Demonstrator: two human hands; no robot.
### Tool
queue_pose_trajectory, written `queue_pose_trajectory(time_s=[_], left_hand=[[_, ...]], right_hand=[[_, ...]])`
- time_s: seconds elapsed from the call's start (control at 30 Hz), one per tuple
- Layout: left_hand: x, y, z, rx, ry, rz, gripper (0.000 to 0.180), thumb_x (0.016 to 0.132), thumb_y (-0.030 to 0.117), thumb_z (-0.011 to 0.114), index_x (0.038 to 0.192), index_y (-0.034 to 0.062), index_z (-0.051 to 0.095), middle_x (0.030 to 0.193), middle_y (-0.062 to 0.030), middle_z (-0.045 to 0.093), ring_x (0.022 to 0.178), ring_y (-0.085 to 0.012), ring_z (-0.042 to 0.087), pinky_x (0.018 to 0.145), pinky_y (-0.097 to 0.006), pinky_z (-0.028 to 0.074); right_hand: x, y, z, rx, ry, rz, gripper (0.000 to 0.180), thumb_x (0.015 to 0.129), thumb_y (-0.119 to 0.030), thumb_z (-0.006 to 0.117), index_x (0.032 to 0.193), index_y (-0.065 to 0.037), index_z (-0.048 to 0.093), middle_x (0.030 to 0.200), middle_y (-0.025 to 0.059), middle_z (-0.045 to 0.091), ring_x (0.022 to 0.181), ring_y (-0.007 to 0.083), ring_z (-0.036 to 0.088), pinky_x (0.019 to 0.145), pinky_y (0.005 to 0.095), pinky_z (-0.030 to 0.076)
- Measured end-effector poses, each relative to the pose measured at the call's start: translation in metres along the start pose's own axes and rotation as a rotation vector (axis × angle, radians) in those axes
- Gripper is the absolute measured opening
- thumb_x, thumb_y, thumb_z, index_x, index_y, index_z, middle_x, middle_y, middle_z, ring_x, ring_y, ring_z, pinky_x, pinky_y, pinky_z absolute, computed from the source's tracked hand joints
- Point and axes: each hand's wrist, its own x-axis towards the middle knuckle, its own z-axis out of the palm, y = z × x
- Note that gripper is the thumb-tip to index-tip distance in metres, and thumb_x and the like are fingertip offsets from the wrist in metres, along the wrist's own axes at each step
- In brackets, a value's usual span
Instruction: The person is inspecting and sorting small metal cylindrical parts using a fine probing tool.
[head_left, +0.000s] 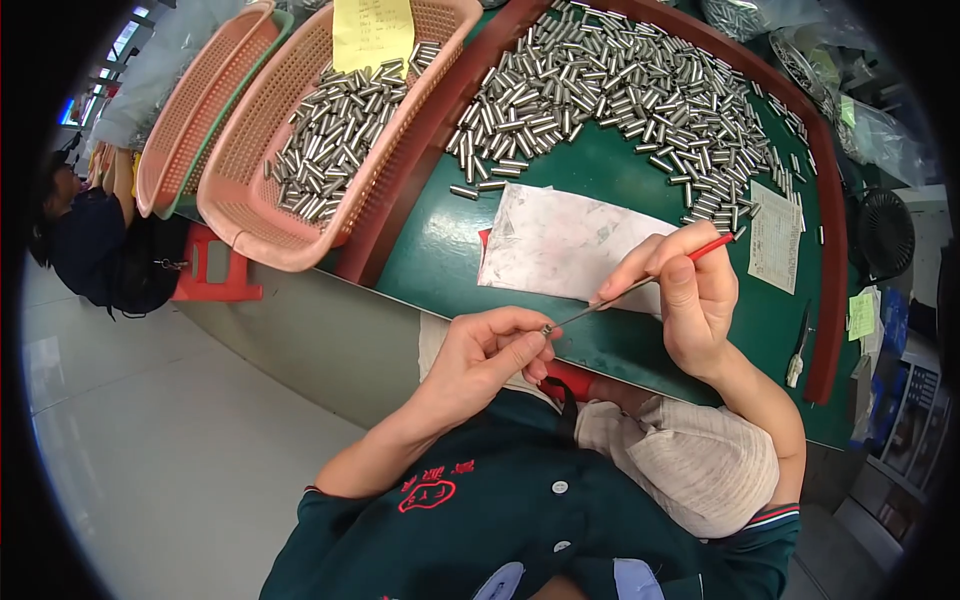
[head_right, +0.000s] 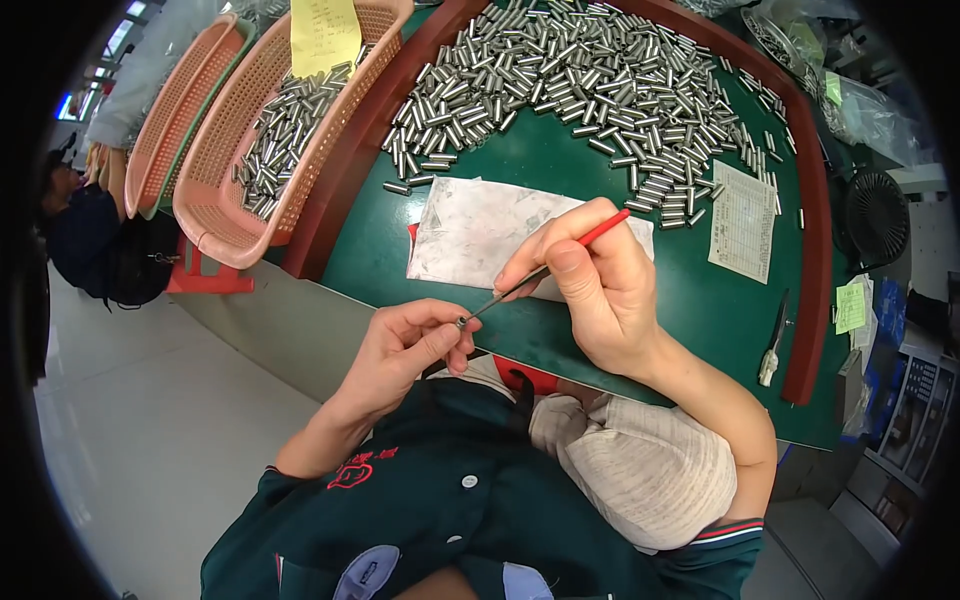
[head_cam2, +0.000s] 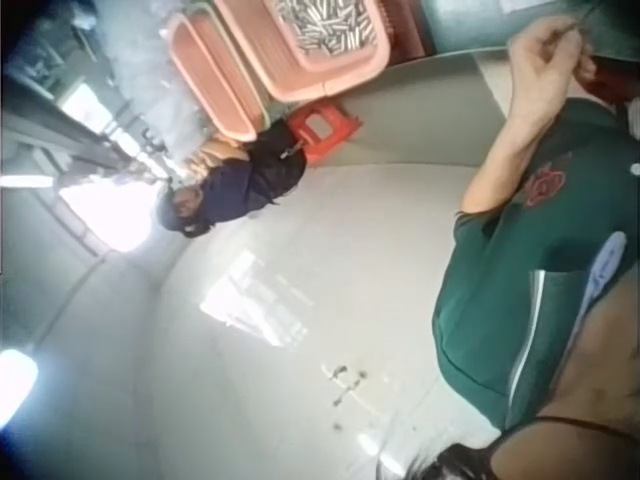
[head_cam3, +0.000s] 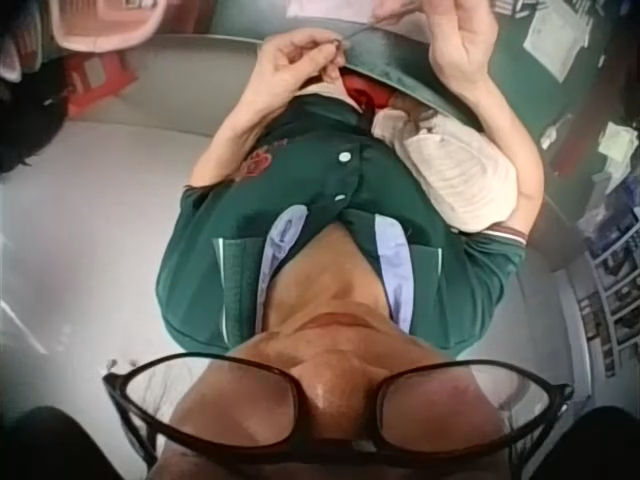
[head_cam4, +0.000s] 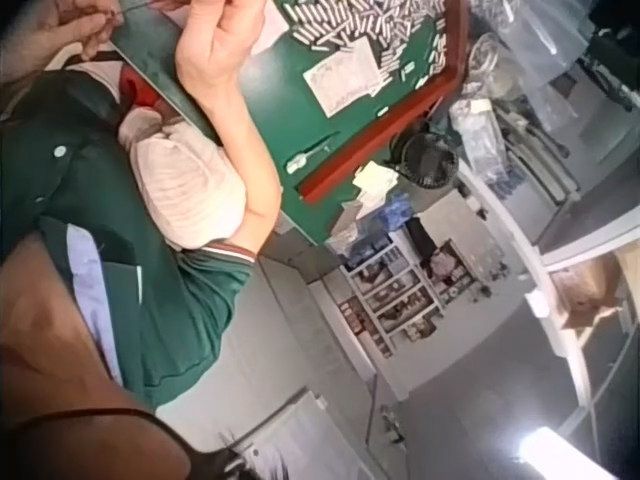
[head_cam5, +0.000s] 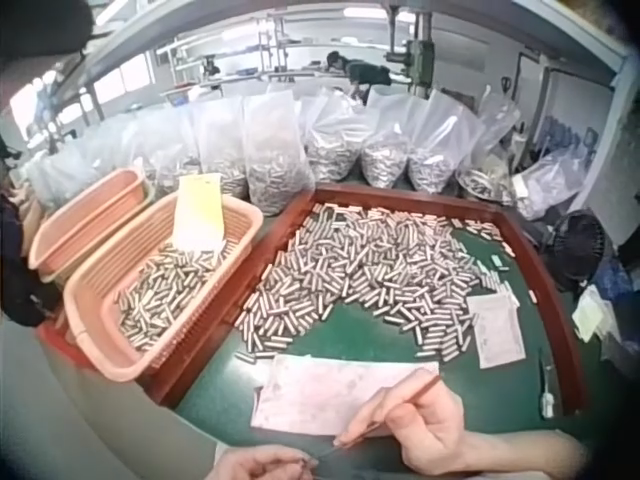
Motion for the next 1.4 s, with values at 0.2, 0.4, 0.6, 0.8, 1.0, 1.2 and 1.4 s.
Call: queue_pose_trajectory(time_s=[0.2, 0.4, 0.6, 0.8, 1.0, 1.2, 1.4], left_hand=[[0.0013, -0.0009, 0.0002, -0.013, 0.007, 0.016, 0.016, 0.088, 0.007, 0.049, 0.098, -0.0039, 0.056, 0.078, -0.0073, 0.058, 0.065, -0.0114, 0.055, 0.063, -0.023, 0.047], [-0.0009, -0.0022, 0.0011, 0.026, 0.013, 0.033, 0.015, 0.088, 0.006, 0.049, 0.097, -0.0040, 0.056, 0.078, -0.0075, 0.058, 0.067, -0.0122, 0.056, 0.064, -0.024, 0.047], [0.0008, -0.0027, 0.0007, -0.002, 0.010, 0.035, 0.016, 0.087, 0.006, 0.050, 0.098, -0.0042, 0.056, 0.080, -0.0085, 0.059, 0.068, -0.0132, 0.058, 0.065, -0.024, 0.048], [0.0006, -0.0044, 0.0015, -0.025, 0.022, 0.049, 0.016, 0.087, 0.006, 0.051, 0.097, -0.0047, 0.056, 0.079, -0.0081, 0.060, 0.067, -0.0107, 0.058, 0.063, -0.022, 0.048], [0.0006, -0.0028, 0.0016, -0.006, 0.018, 0.031, 0.016, 0.087, 0.005, 0.050, 0.099, -0.0042, 0.056, 0.080, -0.0087, 0.059, 0.068, -0.0132, 0.058, 0.065, -0.024, 0.048], [0.0004, -0.0054, 0.0004, -0.025, 0.019, 0.055, 0.015, 0.087, 0.005, 0.051, 0.098, -0.0037, 0.056, 0.080, -0.0085, 0.060, 0.067, -0.0128, 0.058, 0.064, -0.023, 0.048], [0.0009, -0.0042, 0.0003, -0.033, 0.015, 0.040, 0.015, 0.086, 0.005, 0.051, 0.099, -0.0031, 0.056, 0.081, -0.0091, 0.060, 0.068, -0.0129, 0.058, 0.064, -0.023, 0.048]], right_hand=[[0.0008, 0.0007, -0.0044, -0.041, -0.026, -0.003, 0.018, 0.094, -0.017, 0.036, 0.088, 0.000, 0.039, 0.076, 0.0150, 0.060, 0.066, 0.0162, 0.059, 0.059, 0.0250, 0.050], [0.0021, -0.0001, -0.0079, 0.056, 0.128, -0.041, 0.019, 0.094, -0.019, 0.036, 0.088, -0.001, 0.039, 0.077, 0.0174, 0.059, 0.067, 0.0196, 0.059, 0.059, 0.0282, 0.051], [0.0009, -0.0010, -0.0057, 0.012, 0.024, -0.015, 0.020, 0.094, -0.019, 0.036, 0.086, -0.001, 0.039, 0.076, 0.0168, 0.059, 0.066, 0.0176, 0.059, 0.058, 0.0262, 0.050], [0.0003, -0.0011, -0.0043, -0.006, 0.019, 0.047, 0.020, 0.094, -0.019, 0.036, 0.085, -0.001, 0.040, 0.075, 0.0149, 0.060, 0.064, 0.0160, 0.058, 0.058, 0.0252, 0.049], [-0.0014, -0.0004, -0.0034, -0.038, -0.010, 0.005, 0.020, 0.094, -0.019, 0.037, 0.086, -0.001, 0.040, 0.075, 0.0152, 0.060, 0.064, 0.0162, 0.059, 0.059, 0.0251, 0.050], [-0.0007, -0.0003, -0.0067, 0.011, 0.092, -0.012, 0.020, 0.094, -0.019, 0.037, 0.087, -0.001, 0.039, 0.076, 0.0168, 0.059, 0.065, 0.0176, 0.059, 0.059, 0.0263, 0.050], [-0.0009, -0.0012, -0.0024, 0.004, -0.028, -0.036, 0.018, 0.094, -0.017, 0.038, 0.087, 0.000, 0.040, 0.075, 0.0175, 0.059, 0.065, 0.0174, 0.058, 0.060, 0.0264, 0.050]])
